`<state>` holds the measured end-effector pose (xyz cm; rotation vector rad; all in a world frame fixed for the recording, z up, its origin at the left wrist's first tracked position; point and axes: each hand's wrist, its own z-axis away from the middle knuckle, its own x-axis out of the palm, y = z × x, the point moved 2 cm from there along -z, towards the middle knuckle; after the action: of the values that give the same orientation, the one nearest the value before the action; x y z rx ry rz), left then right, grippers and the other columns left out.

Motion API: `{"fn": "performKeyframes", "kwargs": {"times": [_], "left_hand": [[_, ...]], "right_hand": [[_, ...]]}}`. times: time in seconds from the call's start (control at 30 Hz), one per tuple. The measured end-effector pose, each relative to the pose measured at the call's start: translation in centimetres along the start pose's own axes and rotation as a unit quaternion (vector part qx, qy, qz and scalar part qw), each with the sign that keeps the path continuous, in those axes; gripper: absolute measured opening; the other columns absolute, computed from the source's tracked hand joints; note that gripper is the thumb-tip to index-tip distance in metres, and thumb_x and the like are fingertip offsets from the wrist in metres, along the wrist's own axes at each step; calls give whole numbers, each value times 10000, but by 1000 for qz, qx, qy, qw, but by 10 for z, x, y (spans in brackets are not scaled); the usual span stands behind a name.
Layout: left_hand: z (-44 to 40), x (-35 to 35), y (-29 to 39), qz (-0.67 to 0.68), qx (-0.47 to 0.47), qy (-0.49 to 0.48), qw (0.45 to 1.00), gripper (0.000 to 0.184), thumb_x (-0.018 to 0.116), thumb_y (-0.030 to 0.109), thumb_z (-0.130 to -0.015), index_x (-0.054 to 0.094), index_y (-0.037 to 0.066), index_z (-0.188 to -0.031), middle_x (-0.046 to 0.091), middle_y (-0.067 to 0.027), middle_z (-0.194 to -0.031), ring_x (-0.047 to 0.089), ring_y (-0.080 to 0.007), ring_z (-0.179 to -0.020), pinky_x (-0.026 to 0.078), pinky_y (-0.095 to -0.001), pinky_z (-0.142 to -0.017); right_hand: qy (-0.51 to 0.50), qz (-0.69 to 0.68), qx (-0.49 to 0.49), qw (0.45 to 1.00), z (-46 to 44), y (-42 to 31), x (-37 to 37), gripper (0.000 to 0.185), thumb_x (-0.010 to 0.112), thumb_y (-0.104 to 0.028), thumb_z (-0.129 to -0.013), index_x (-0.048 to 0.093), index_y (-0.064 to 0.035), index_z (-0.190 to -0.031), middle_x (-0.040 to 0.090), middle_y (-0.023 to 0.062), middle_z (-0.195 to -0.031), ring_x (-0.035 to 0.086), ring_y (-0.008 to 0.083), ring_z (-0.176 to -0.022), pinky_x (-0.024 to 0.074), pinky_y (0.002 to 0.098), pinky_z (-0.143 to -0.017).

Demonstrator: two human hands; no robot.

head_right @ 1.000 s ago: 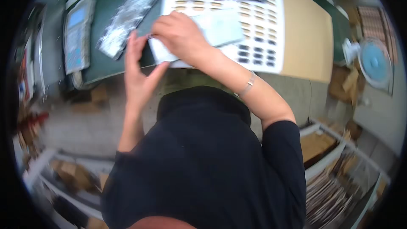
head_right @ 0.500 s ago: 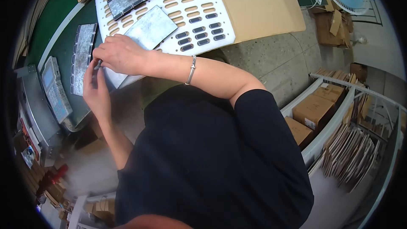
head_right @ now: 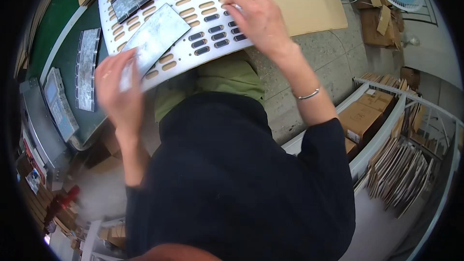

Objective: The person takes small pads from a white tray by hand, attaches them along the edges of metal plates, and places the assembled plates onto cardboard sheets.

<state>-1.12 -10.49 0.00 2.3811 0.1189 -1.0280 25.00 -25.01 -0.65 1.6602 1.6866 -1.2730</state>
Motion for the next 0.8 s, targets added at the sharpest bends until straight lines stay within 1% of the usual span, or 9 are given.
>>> {"fn": "performKeyframes", "kwargs": {"times": [0.17, 0.27, 0.3, 0.33, 0.37, 0.4, 0.5, 0.77, 0.8], "left_hand": [[-46, 96, 39, 44, 140, -88, 985, 123, 750, -13, -809, 724, 49, -911, 680, -87, -905, 627, -270, -943, 524, -404, -827], [-50, 112, 48, 41, 132, -263, 955, 100, 726, 64, -710, 709, 89, -806, 645, -139, -889, 622, -282, -920, 515, -400, -793], [-40, 155, 54, 32, 73, -186, 979, 88, 697, 134, -694, 727, 112, -774, 646, -161, -908, 627, -312, -926, 520, -437, -794], [-32, 180, 51, 7, 158, -111, 981, 90, 689, 202, -703, 726, 127, -737, 650, -189, -855, 630, -343, -913, 525, -473, -761], [-46, 167, 62, 1, 151, -139, 979, 114, 687, 230, -709, 734, 131, -740, 659, -193, -802, 629, -352, -916, 520, -501, -760], [-55, 173, 65, -10, 148, -184, 972, 140, 669, 239, -727, 754, 144, -668, 727, -83, -775, 661, -299, -872, 485, -436, -781], [-59, 165, 74, -178, 196, -181, 947, 160, 654, 276, -804, 773, 177, -764, 692, 20, -810, 609, -271, -927, 456, -444, -811], [-65, 165, 82, -259, 220, -265, 903, 232, 612, 266, -882, 790, 118, -899, 700, -40, -850, 614, -291, -933, 454, -477, -780], [-66, 165, 81, -244, 211, -277, 905, 231, 615, 268, -881, 790, 118, -897, 703, -43, -854, 616, -293, -935, 454, -475, -780]], "right_hand": [[-79, 26, -59, 995, 15, 25, 4, 111, 664, -46, -890, 679, -60, -999, 674, 95, -1002, 652, 298, -948, 551, 417, -799], [-152, 48, -80, 984, 21, 35, -5, 181, 623, -9, -865, 667, -59, -1033, 654, 129, -1015, 631, 344, -911, 541, 452, -767], [-150, 36, -115, 981, 24, 48, 1, 258, 623, -11, -861, 680, -55, -1108, 665, 141, -1052, 649, 353, -943, 550, 442, -792], [-160, 17, -130, 978, 19, 49, -2, 318, 612, 4, -867, 680, -37, -1174, 672, 160, -1092, 665, 359, -995, 556, 437, -836], [-223, 29, -97, 969, 18, 60, 0, 341, 595, 23, -871, 666, -11, -1203, 665, 181, -1151, 666, 354, -1065, 557, 430, -874], [-253, 46, -108, 960, 7, 45, -7, 373, 581, 36, -864, 640, 7, -1231, 636, 188, -1162, 646, 368, -1061, 552, 440, -858], [-303, 69, -148, 939, -9, 37, -5, 245, 552, 41, -884, 591, 18, -1125, 578, 194, -1079, 602, 392, -994, 513, 486, -796], [-327, -40, 33, 943, -18, 13, -6, 186, 553, -34, -944, 578, 37, -1115, 578, 232, -989, 593, 449, -918, 492, 513, -765], [-333, -21, -3, 943, -19, 14, -5, 196, 551, -38, -946, 582, 34, -1125, 578, 234, -992, 593, 450, -923, 491, 516, -764]]}}
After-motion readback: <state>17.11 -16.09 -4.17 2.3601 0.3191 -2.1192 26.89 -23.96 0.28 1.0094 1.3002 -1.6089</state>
